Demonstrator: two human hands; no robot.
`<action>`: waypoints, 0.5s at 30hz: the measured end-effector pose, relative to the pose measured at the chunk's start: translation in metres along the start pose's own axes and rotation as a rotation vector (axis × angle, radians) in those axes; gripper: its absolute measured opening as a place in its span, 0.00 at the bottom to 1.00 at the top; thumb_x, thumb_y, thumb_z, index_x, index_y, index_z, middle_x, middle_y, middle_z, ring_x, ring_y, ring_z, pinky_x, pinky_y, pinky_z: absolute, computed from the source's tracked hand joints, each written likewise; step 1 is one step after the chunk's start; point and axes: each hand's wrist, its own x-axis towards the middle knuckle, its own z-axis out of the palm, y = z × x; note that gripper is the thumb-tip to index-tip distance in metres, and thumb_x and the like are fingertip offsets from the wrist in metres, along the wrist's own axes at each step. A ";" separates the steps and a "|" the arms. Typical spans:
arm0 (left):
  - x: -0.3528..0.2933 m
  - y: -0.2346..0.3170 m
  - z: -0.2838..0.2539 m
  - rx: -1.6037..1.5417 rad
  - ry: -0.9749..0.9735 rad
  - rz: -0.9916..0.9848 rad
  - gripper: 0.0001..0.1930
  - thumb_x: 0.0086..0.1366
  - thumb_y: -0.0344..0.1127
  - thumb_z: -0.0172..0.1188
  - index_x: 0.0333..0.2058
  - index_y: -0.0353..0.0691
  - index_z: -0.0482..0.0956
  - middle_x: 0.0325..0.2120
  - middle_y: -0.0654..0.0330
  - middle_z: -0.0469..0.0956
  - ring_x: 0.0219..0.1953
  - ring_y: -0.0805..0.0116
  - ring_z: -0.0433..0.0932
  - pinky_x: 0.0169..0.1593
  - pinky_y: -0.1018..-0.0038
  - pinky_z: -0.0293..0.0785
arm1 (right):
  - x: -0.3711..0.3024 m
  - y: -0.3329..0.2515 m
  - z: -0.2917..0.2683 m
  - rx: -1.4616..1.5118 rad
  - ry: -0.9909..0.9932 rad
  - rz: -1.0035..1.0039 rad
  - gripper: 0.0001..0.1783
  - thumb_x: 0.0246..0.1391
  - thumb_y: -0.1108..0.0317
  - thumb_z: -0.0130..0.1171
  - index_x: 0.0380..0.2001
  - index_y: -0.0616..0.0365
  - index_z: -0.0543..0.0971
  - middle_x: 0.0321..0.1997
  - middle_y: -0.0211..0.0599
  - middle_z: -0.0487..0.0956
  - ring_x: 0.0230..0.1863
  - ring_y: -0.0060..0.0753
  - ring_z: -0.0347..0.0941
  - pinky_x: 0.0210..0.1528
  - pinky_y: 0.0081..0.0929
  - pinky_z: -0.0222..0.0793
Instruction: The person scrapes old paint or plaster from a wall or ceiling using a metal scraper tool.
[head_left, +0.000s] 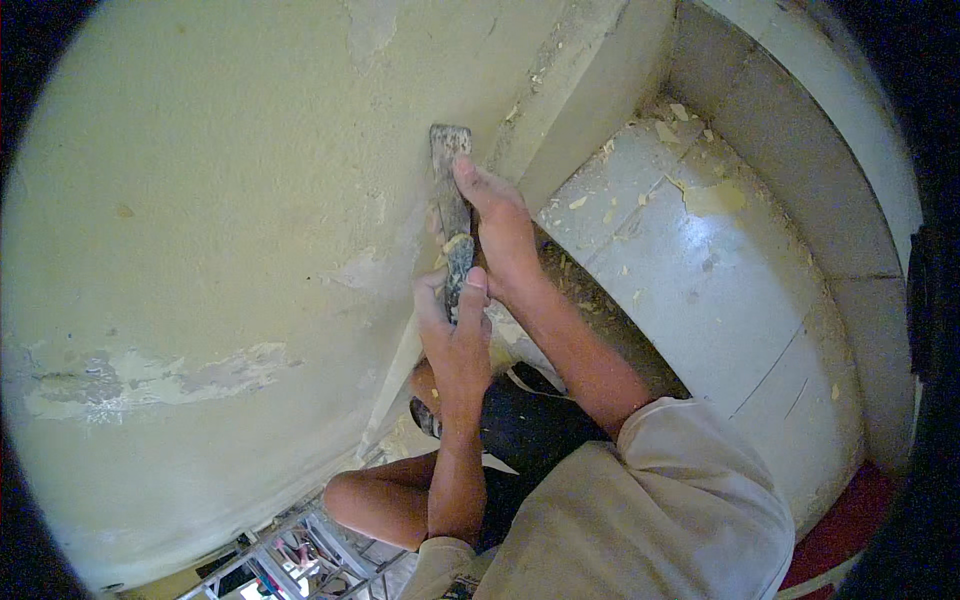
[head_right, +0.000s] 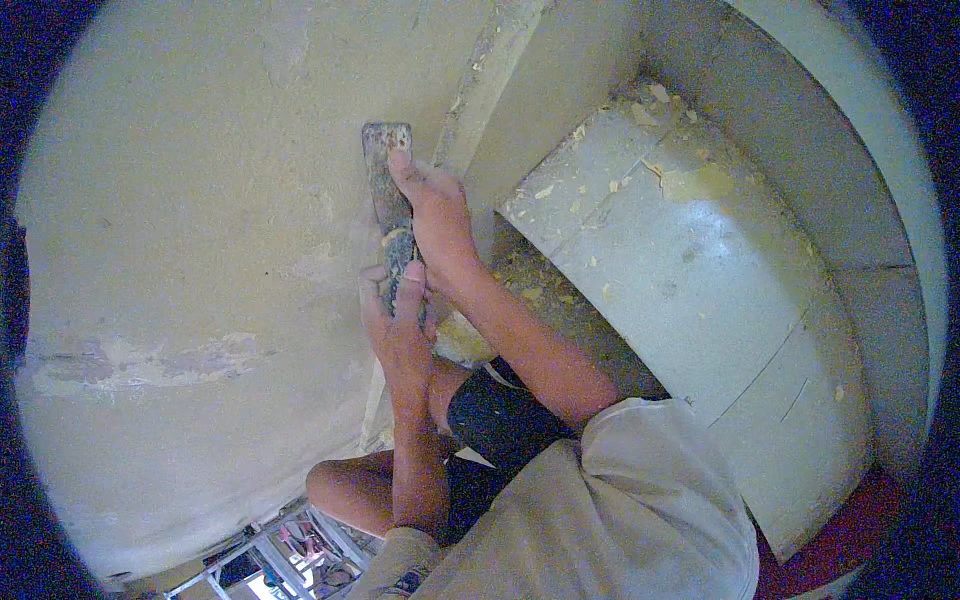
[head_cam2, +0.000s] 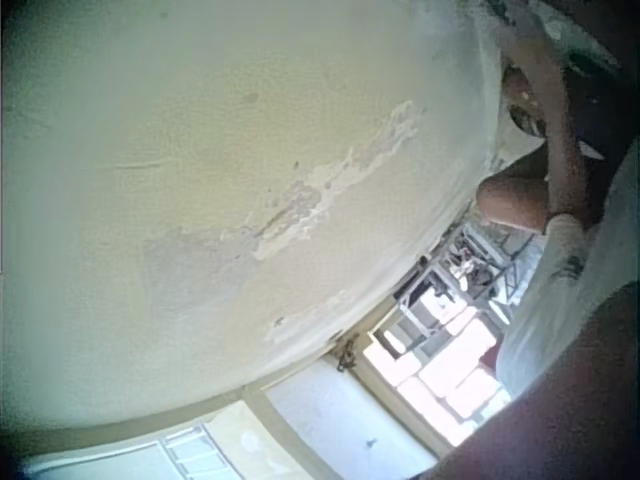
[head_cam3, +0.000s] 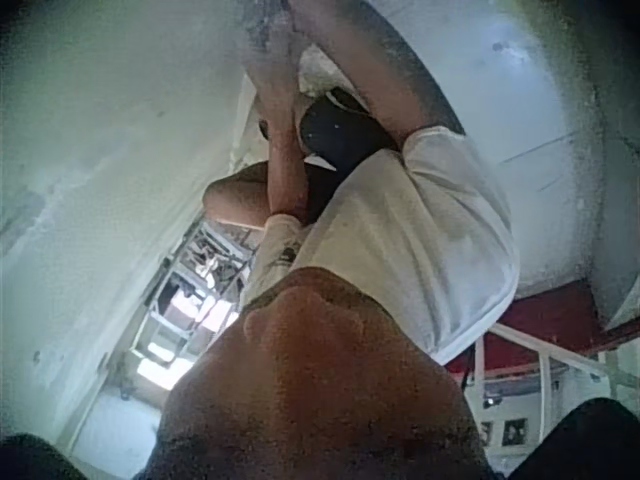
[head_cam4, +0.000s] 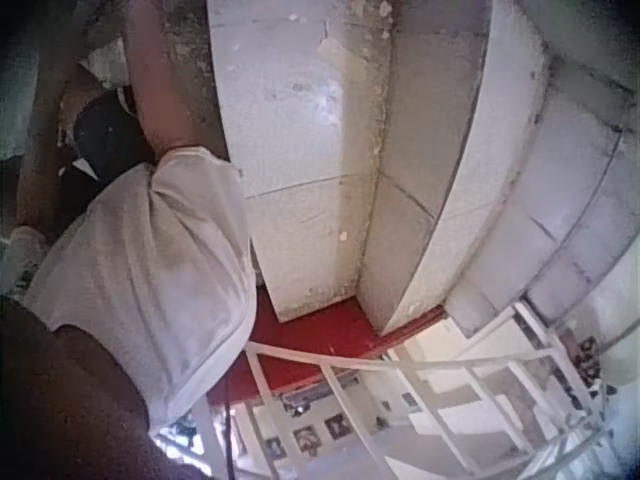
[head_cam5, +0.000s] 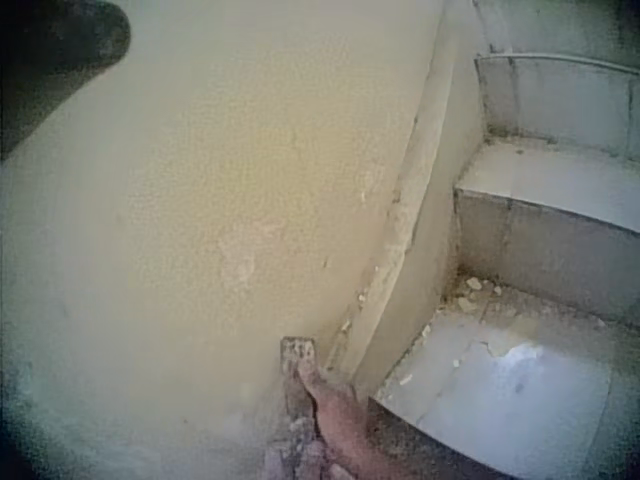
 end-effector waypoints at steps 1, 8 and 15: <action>0.002 0.004 0.003 0.012 0.017 0.046 0.17 0.57 0.45 0.56 0.33 0.37 0.66 0.20 0.66 0.65 0.18 0.81 0.60 0.20 0.83 0.59 | -0.002 0.006 0.000 0.005 -0.005 -0.004 0.18 0.53 0.53 0.51 0.32 0.59 0.73 0.19 0.30 0.72 0.17 0.22 0.67 0.19 0.19 0.63; -0.001 -0.011 0.014 -0.275 0.038 -0.144 0.13 0.59 0.41 0.54 0.33 0.38 0.65 0.21 0.65 0.65 0.19 0.81 0.62 0.20 0.84 0.58 | -0.001 0.001 -0.008 -0.091 0.023 0.019 0.19 0.52 0.52 0.51 0.31 0.60 0.74 0.20 0.30 0.73 0.18 0.21 0.68 0.21 0.19 0.63; -0.001 -0.036 0.002 -0.225 -0.028 -0.151 0.11 0.59 0.39 0.54 0.32 0.40 0.65 0.19 0.66 0.66 0.15 0.81 0.62 0.15 0.84 0.55 | -0.005 0.028 -0.026 -0.058 -0.028 0.044 0.19 0.54 0.53 0.49 0.31 0.60 0.74 0.23 0.29 0.72 0.21 0.20 0.68 0.24 0.19 0.65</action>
